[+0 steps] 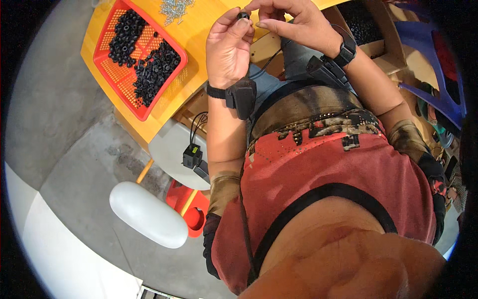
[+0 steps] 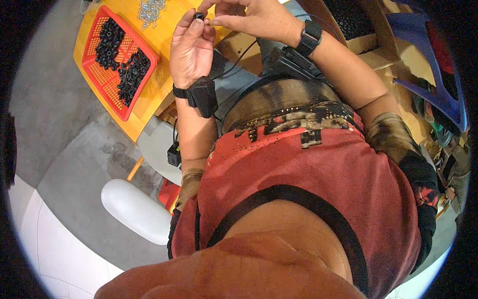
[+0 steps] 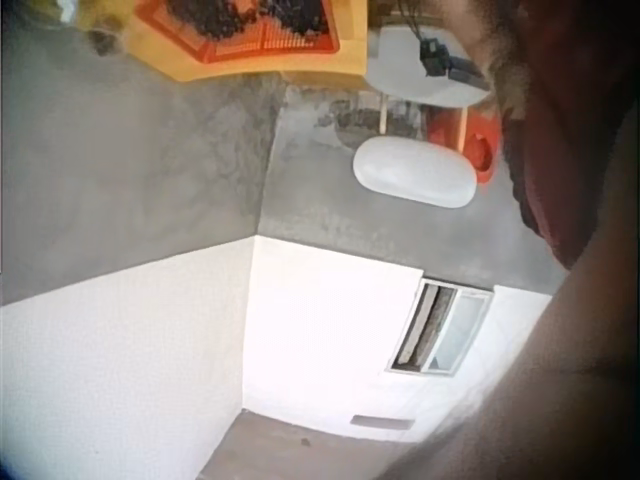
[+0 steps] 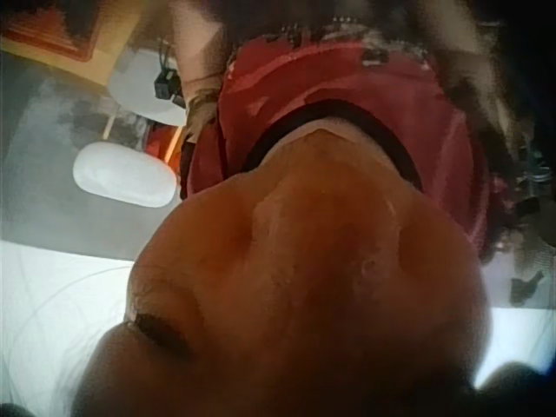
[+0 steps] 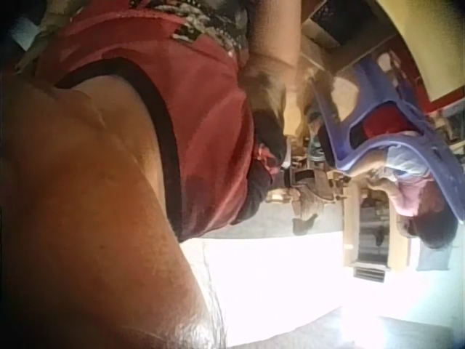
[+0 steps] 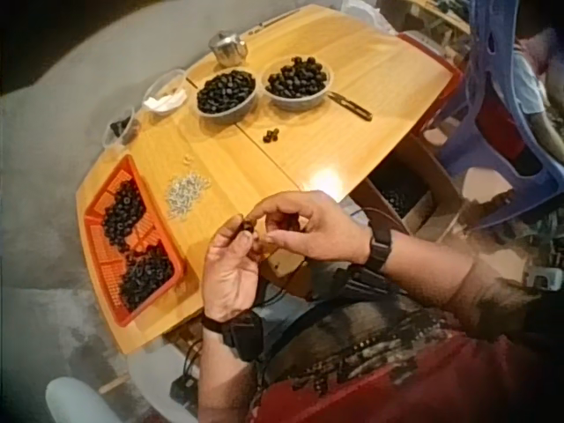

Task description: The person picks up a small black component and a silver pin by hand, then inserts the pin into the component. They repeat this process several times, assembling the pieces one at a time before setting them aside on the table.

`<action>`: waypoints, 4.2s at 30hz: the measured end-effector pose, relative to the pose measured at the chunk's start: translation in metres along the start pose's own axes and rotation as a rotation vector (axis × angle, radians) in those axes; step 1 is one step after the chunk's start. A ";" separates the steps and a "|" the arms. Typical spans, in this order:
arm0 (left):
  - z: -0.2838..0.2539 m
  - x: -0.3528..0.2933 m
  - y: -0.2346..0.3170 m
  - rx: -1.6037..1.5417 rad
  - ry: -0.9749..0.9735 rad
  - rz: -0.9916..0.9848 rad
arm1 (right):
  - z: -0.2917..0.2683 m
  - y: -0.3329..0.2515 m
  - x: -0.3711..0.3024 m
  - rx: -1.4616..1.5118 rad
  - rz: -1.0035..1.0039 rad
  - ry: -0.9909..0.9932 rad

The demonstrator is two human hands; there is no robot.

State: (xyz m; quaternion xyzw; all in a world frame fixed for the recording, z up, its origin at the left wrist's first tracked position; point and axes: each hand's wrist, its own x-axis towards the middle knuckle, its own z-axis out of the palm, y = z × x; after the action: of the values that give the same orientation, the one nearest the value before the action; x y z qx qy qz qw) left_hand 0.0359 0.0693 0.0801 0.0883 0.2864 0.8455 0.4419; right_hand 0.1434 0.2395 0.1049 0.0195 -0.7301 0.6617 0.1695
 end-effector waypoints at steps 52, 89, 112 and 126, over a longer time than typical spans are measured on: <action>0.002 -0.009 0.007 0.042 0.096 -0.090 | -0.021 0.008 0.012 -0.381 0.177 0.099; -0.014 -0.011 -0.023 -0.226 -0.085 0.109 | 0.013 -0.004 0.085 -0.787 0.064 0.143; -0.003 -0.007 -0.027 -0.313 -0.172 0.093 | 0.021 -0.007 0.088 -0.969 0.228 0.163; -0.008 -0.006 -0.024 -0.312 -0.160 0.086 | 0.015 0.002 0.087 -0.904 0.178 0.175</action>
State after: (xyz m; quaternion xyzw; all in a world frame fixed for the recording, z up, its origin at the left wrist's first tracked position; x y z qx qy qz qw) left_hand 0.0528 0.0719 0.0610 0.0978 0.1118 0.8880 0.4352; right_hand 0.0581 0.2423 0.1259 -0.1745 -0.9270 0.2885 0.1645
